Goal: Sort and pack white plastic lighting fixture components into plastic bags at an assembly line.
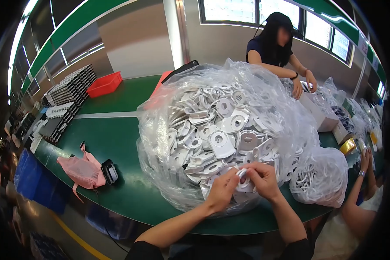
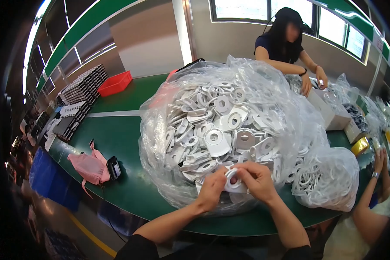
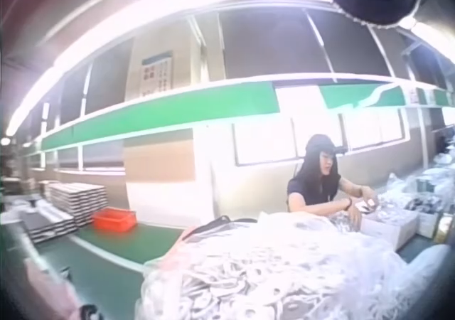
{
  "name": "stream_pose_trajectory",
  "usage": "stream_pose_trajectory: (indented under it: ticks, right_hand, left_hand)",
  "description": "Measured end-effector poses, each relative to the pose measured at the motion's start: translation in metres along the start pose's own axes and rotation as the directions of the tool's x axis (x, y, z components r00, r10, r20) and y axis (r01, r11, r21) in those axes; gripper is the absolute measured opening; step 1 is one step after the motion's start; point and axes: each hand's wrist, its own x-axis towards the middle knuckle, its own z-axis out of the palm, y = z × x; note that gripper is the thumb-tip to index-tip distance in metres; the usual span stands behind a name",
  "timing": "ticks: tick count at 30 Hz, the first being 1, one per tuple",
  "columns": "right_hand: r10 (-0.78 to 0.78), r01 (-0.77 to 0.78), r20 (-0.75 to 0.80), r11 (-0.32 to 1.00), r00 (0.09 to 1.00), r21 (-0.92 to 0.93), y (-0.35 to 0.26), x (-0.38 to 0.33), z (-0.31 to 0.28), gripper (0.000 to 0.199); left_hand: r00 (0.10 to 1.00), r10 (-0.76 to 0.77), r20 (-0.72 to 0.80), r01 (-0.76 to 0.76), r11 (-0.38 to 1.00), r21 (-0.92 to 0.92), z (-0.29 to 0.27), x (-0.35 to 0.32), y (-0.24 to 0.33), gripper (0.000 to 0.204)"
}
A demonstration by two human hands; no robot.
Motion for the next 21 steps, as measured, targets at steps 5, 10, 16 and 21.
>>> stream_pose_trajectory:
  ticks: [5, 10, 16, 21]
  right_hand:
    - [-0.076, 0.087, 0.063, 0.976, 0.995, -0.199, -0.014, 0.001, -0.007, 0.013]
    - [-0.008, 0.023, 0.064, 0.971, 0.998, -0.239, -0.006, 0.004, -0.004, 0.010]
    - [-0.029, 0.040, 0.040, 0.953, 0.999, -0.302, -0.003, -0.003, -0.005, 0.011]
    - [-0.006, 0.007, 0.006, 0.975, 1.000, -0.224, 0.000, -0.002, 0.000, 0.012]
  left_hand:
    - [0.991, 0.087, 0.097, -0.109, 0.962, 0.251, -0.008, 0.011, 0.014, 0.021]
    - [0.979, 0.195, 0.064, -0.202, 0.857, 0.475, -0.009, 0.011, 0.007, 0.019]
    - [0.991, 0.107, 0.081, -0.131, 0.902, 0.411, -0.009, 0.011, 0.001, 0.018]
    - [0.995, 0.087, 0.054, -0.100, 0.935, 0.340, -0.010, 0.010, 0.003, 0.022]
